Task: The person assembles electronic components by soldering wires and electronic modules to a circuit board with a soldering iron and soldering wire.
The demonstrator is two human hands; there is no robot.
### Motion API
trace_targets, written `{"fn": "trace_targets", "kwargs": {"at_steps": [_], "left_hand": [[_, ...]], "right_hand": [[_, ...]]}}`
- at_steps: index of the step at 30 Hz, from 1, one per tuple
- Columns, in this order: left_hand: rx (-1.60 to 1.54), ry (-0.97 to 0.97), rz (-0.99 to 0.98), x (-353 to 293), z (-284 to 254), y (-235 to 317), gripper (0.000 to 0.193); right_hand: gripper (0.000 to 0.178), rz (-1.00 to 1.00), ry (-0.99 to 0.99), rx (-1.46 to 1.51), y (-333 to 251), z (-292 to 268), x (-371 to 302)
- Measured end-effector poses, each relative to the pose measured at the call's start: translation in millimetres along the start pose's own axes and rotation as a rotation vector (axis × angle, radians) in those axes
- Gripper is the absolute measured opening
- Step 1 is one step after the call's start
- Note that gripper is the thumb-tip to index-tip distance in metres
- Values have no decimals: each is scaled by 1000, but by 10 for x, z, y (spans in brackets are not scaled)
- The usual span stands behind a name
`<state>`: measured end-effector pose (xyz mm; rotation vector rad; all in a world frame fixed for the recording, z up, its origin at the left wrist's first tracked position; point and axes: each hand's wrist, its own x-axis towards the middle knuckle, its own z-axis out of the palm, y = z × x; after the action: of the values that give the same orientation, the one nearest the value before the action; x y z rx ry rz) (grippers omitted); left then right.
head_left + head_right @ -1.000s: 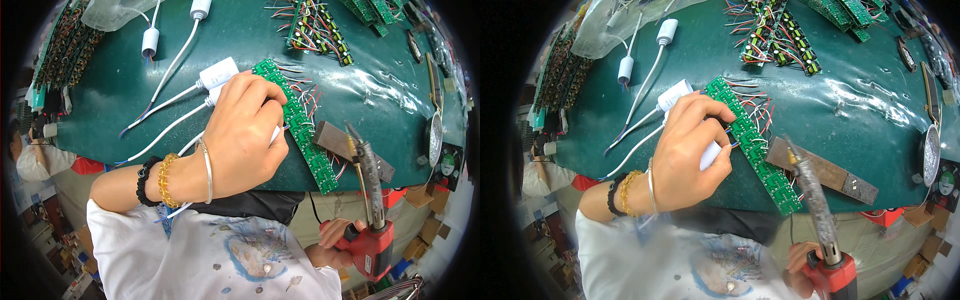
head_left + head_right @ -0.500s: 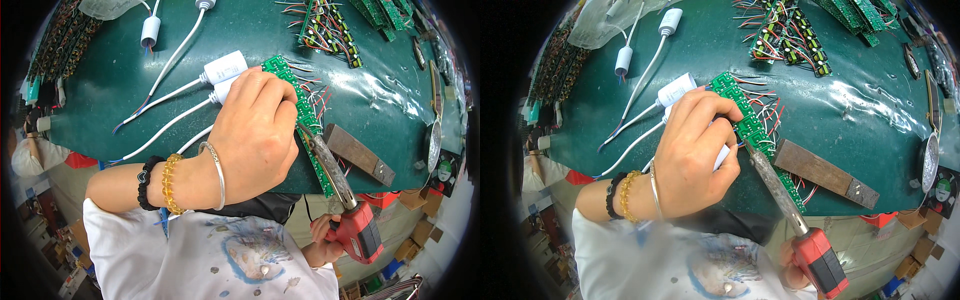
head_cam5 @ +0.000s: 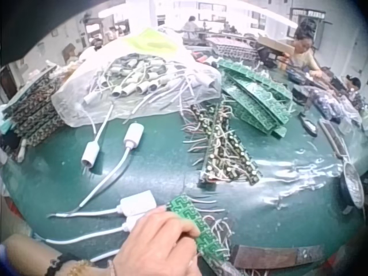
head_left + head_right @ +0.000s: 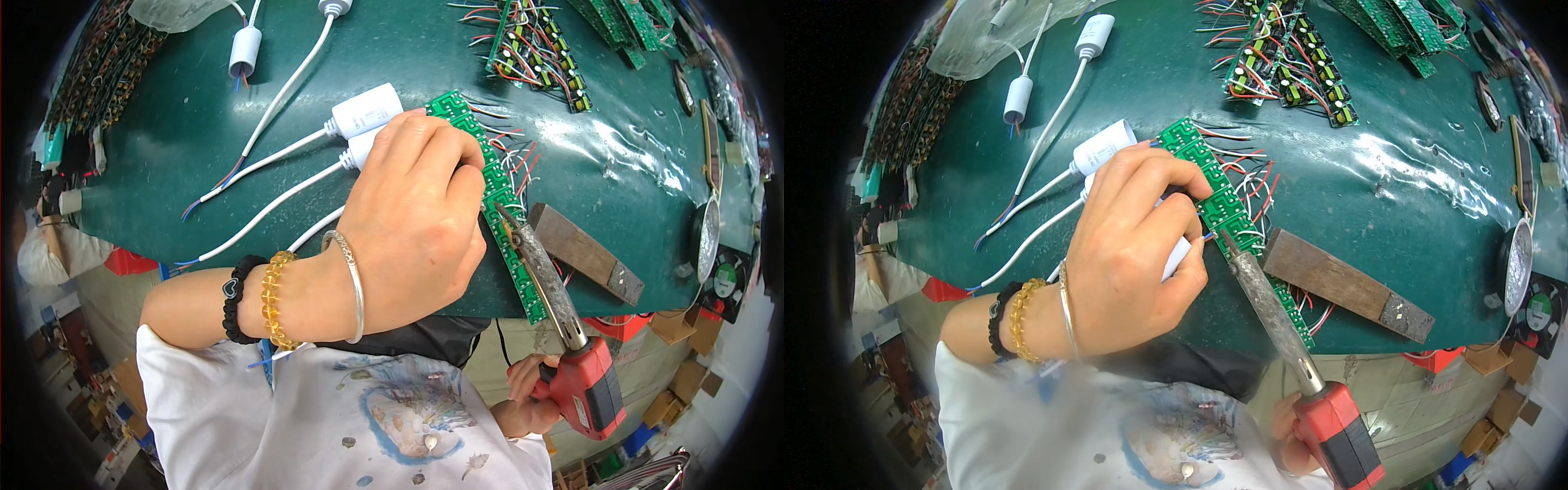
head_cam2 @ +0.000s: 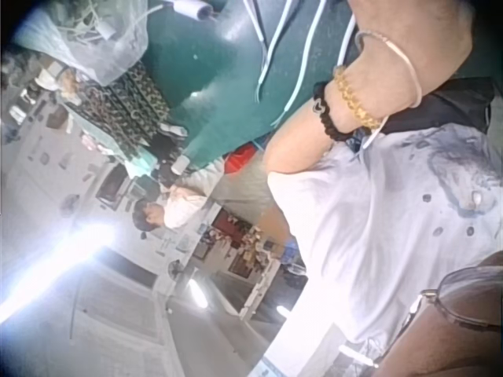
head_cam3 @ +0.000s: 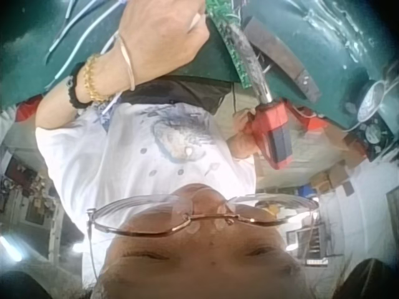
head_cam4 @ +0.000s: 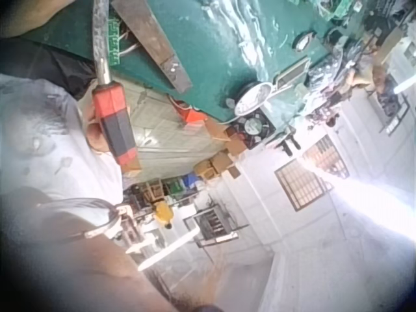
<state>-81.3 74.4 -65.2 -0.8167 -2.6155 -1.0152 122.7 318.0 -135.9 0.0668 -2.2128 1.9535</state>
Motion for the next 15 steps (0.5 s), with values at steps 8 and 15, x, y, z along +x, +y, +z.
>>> {"fn": "trace_targets", "kwargs": {"at_steps": [8, 15], "left_hand": [[-1, -3, 4, 0, 3, 3, 16], [17, 10, 11, 1, 9, 10, 17]], "right_hand": [[9, 147, 250, 498, -216, 177, 206], [28, 100, 180, 204, -68, 45, -92]]}}
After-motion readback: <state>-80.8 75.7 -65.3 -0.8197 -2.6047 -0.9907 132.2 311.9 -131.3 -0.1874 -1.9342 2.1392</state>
